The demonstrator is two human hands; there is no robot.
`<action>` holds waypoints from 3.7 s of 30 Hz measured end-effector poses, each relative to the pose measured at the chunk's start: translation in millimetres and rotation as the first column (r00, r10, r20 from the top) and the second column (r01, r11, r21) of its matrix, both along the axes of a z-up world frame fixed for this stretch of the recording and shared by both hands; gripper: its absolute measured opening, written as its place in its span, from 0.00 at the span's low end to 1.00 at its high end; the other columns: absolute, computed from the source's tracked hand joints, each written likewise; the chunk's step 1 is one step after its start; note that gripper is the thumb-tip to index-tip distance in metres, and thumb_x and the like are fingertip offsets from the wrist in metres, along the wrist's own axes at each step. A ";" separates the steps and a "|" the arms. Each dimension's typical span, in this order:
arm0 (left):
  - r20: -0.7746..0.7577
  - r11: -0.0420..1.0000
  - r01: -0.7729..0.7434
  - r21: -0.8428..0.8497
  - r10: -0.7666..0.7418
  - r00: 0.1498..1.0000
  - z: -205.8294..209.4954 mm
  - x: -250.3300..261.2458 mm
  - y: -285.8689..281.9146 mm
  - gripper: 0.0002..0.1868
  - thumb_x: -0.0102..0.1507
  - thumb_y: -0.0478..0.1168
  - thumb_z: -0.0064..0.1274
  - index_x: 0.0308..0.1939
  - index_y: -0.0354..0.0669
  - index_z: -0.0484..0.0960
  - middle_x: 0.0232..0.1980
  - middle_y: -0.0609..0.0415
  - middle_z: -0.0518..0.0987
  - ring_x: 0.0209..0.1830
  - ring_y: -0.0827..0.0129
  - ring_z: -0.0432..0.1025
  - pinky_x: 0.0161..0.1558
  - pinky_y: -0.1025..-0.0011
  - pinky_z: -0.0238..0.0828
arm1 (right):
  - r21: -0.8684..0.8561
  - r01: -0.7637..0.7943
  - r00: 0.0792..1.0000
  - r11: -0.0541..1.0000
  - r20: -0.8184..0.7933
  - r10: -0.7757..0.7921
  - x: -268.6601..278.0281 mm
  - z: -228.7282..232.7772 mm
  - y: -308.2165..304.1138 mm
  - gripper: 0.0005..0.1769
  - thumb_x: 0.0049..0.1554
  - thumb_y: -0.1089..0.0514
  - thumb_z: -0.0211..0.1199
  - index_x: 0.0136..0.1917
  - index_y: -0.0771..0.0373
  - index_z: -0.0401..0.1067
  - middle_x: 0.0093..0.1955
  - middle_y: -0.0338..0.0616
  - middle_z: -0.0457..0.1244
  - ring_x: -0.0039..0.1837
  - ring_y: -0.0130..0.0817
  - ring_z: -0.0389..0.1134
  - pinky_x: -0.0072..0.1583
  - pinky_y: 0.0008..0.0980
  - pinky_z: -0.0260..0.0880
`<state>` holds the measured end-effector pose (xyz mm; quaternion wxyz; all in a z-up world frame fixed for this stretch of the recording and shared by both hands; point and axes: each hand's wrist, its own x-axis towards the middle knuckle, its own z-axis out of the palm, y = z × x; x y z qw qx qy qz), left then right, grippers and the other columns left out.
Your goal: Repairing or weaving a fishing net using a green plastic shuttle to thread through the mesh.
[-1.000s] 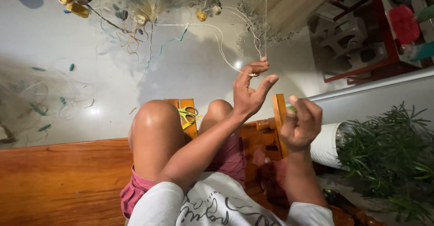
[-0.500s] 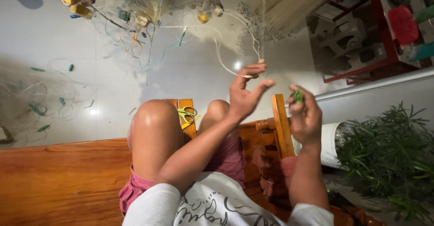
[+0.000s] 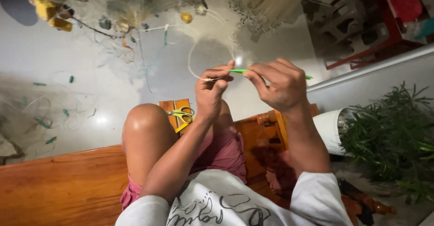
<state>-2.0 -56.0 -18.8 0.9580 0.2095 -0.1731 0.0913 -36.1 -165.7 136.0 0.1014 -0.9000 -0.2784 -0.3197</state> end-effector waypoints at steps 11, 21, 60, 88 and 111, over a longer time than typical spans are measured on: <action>0.018 0.998 0.029 0.057 -0.030 0.999 -6.6 -3.1 20.8 0.20 0.65 0.50 0.56 0.44 0.32 0.78 0.53 0.40 0.79 0.66 0.49 0.70 0.52 0.68 0.76 | 0.057 -0.167 0.982 0.984 -0.081 0.171 13.0 10.8 17.3 0.06 0.61 0.57 0.67 0.42 0.56 0.79 0.31 0.40 0.65 0.33 0.41 0.67 0.40 0.33 0.71; -0.079 0.993 -0.003 0.118 0.012 0.997 -19.7 12.9 20.6 0.20 0.72 0.51 0.39 0.52 0.35 0.73 0.43 0.42 0.80 0.49 0.64 0.77 0.51 0.69 0.76 | 0.269 -0.409 0.910 0.872 0.044 0.413 36.7 -36.4 34.6 0.11 0.60 0.58 0.65 0.56 0.62 0.79 0.47 0.47 0.62 0.41 0.39 0.67 0.48 0.38 0.72; 0.056 0.995 0.087 -0.041 -0.085 0.995 -11.3 11.4 37.3 0.11 0.71 0.32 0.42 0.54 0.28 0.71 0.52 0.32 0.79 0.63 0.42 0.71 0.54 0.68 0.73 | 0.740 -0.243 0.836 0.628 -0.169 0.522 -53.1 -83.2 81.1 0.18 0.63 0.61 0.55 0.63 0.71 0.72 0.28 0.49 0.63 0.23 0.26 0.53 0.28 0.26 0.60; 0.180 0.899 -0.238 0.367 0.183 0.967 -15.8 3.8 87.0 0.06 0.69 0.36 0.46 0.41 0.38 0.68 0.44 0.46 0.72 0.59 0.52 0.72 0.65 0.52 0.65 | 0.673 -0.497 0.672 0.548 -0.101 0.734 -41.7 -59.4 76.5 0.16 0.63 0.58 0.57 0.58 0.70 0.75 0.28 0.43 0.58 0.26 0.35 0.61 0.32 0.31 0.66; -0.232 0.997 0.016 0.079 0.003 0.973 28.2 -4.2 90.2 0.20 0.71 0.51 0.40 0.29 0.46 0.73 0.34 0.54 0.77 0.44 0.64 0.74 0.55 0.68 0.67 | 0.447 -0.404 0.901 0.798 0.042 0.432 64.8 -55.6 53.3 0.13 0.58 0.54 0.69 0.55 0.59 0.78 0.42 0.40 0.64 0.43 0.37 0.69 0.48 0.31 0.72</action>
